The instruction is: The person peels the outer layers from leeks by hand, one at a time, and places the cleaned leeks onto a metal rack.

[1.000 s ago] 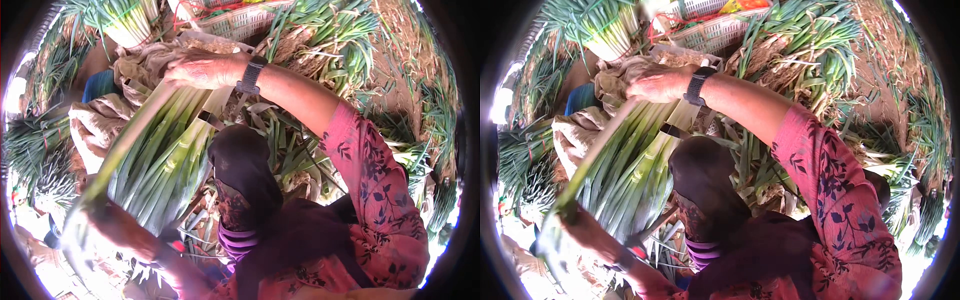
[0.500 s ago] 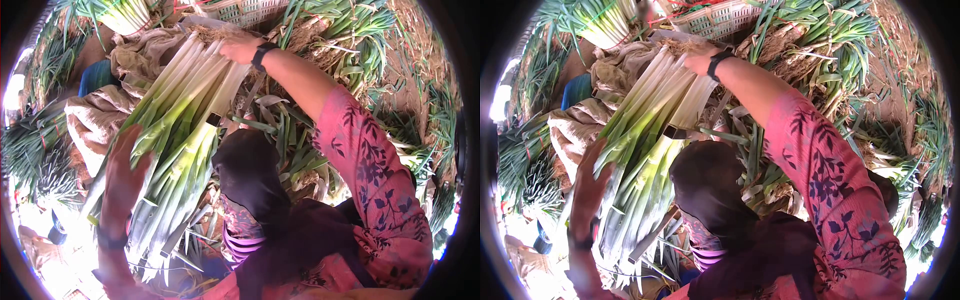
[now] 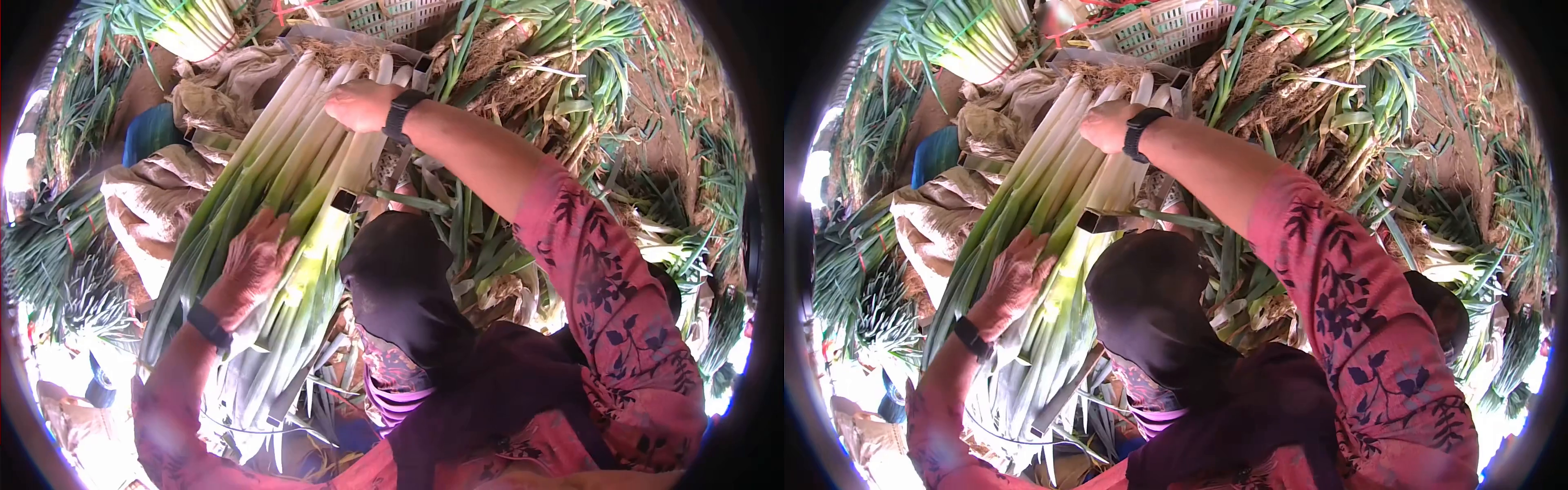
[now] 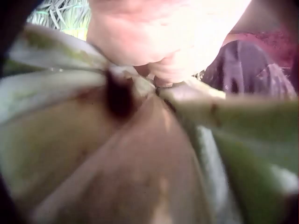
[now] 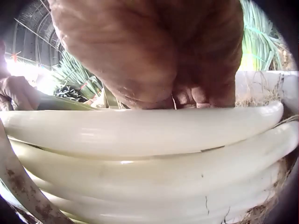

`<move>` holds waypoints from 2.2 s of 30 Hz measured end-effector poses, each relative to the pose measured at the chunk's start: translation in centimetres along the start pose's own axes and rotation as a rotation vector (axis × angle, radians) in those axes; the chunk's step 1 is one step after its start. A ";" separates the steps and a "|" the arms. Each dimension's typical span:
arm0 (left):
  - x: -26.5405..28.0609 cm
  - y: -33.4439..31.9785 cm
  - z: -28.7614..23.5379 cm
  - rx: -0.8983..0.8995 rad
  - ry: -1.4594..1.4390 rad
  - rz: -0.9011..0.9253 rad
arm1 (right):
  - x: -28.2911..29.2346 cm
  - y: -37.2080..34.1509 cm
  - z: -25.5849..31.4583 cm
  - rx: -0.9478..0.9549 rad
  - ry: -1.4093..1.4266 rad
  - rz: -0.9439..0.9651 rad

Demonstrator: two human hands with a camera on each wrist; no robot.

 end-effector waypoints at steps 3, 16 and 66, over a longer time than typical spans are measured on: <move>-0.5 1.1 1.1 -0.026 -0.004 -0.066 | -1.3 0.7 -0.8 -0.007 0.022 -0.056; -3.5 1.6 0.5 -0.034 0.023 -0.066 | -4.9 -24.0 -2.8 -0.319 1.014 -0.921; -3.6 17.6 -33.1 0.183 -1.424 0.256 | -4.9 -45.7 -7.7 -0.306 2.176 -1.351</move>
Point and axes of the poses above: each hand's wrist, its own y-axis towards the middle knuckle, its own x-axis out of the back of the hand, z = x × y, the point moved 7 cm from there along y, towards the middle knuckle, and after that the axes turned 11 degrees about y, right-handed, at the moved point
